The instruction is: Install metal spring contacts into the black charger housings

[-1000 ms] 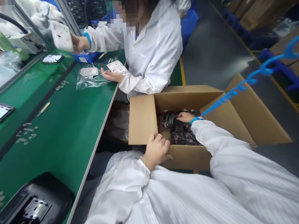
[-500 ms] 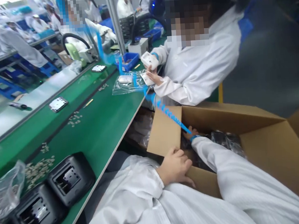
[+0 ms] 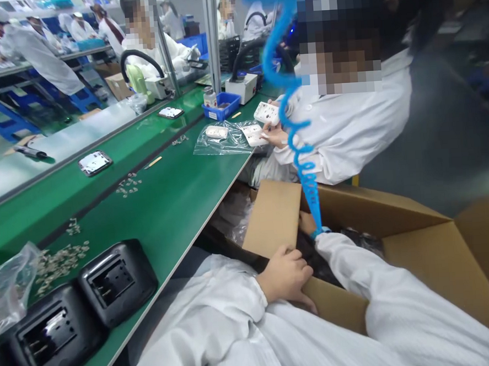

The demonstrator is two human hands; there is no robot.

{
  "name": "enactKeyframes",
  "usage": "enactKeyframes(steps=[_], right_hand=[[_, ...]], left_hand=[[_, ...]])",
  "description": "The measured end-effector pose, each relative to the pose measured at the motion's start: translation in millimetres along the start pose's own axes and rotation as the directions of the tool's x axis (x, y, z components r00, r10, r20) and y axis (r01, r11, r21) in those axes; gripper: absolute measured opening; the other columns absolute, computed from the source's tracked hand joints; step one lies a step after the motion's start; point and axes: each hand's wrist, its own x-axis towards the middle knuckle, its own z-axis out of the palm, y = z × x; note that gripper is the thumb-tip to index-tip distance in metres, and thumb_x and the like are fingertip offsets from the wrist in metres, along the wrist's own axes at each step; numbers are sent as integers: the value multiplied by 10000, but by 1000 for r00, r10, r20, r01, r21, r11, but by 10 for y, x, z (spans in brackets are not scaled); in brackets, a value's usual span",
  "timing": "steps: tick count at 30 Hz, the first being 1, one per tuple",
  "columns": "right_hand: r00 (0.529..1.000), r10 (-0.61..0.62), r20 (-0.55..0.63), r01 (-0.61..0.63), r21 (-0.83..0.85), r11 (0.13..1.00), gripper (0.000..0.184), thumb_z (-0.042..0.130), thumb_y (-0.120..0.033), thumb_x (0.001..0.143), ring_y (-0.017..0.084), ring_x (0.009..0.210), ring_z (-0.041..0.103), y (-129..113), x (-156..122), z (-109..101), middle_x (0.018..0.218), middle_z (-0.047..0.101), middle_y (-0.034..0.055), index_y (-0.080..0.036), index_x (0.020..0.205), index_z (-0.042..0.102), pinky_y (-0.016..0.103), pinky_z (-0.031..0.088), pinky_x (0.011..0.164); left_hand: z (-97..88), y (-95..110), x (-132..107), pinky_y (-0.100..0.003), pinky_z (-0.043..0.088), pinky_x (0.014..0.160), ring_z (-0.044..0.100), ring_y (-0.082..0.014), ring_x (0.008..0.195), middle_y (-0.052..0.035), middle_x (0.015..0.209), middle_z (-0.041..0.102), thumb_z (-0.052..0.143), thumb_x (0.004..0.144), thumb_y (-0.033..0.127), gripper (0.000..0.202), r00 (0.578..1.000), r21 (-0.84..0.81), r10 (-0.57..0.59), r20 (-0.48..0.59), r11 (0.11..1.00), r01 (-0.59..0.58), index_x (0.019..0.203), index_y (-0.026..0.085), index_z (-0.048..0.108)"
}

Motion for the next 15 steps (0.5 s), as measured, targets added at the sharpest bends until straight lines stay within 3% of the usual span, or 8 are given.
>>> enactKeyframes(steps=[2, 5, 7, 9, 12, 15], right_hand=[[996, 0, -84, 8, 96, 995, 269, 591, -396, 1047, 180, 927, 694, 46, 41, -223, 1025, 709, 60, -145, 1068, 686, 339, 595, 844], [962, 60, -267, -1, 214, 977, 491, 297, -453, 1119, 198, 944, 696, 266, 56, -683, 1008, 728, 104, -137, 1081, 671, 309, 574, 828], [917, 141, -372, -51, 243, 969, 671, 73, -480, 1116, 202, 1028, 683, 548, 37, -993, 1124, 716, 137, -127, 1183, 641, 303, 552, 855], [885, 222, -410, -130, 242, 962, 804, -38, -504, 1094, 207, 1043, 682, 912, -18, -1205, 1120, 719, 150, -118, 1133, 666, 297, 528, 874], [878, 349, -327, -322, 138, 937, 629, 347, -628, 1060, 266, 1046, 673, 1428, -214, -1203, 1022, 742, 158, -133, 948, 719, 323, 498, 888], [866, 473, -164, -467, 73, 881, 398, 662, -521, 935, 298, 991, 685, 1730, -486, -868, 961, 754, 178, -134, 887, 738, 356, 500, 861]], left_hand=[[-21, -17, 9, -461, 346, 964, 552, -234, 886, -62, 821, 649, 667, 789, 831, 694, 1000, -4, 7, 0, 1000, -7, 891, 144, 660], [-94, -21, 15, -455, 348, 983, 556, -242, 911, -67, 838, 656, 650, 775, 863, 726, 1000, -36, 16, 15, 999, -16, 887, 145, 651], [-149, -22, 23, -452, 353, 1000, 557, -261, 956, -86, 890, 669, 658, 731, 895, 768, 999, -58, -7, 37, 998, 9, 905, 148, 652], [-186, -37, 42, -466, 347, 1033, 551, -284, 1010, -99, 932, 675, 699, 681, 899, 797, 997, -56, -28, 67, 998, 32, 938, 145, 654], [-212, -47, 66, -483, 339, 1048, 541, -297, 1035, -111, 962, 674, 715, 685, 881, 786, 995, -65, -27, 98, 997, 33, 948, 142, 653], [-227, -8, 52, -484, 336, 1041, 535, -297, 1029, -110, 958, 676, 717, 687, 877, 778, 993, -72, -16, 121, 997, 25, 942, 145, 652]])
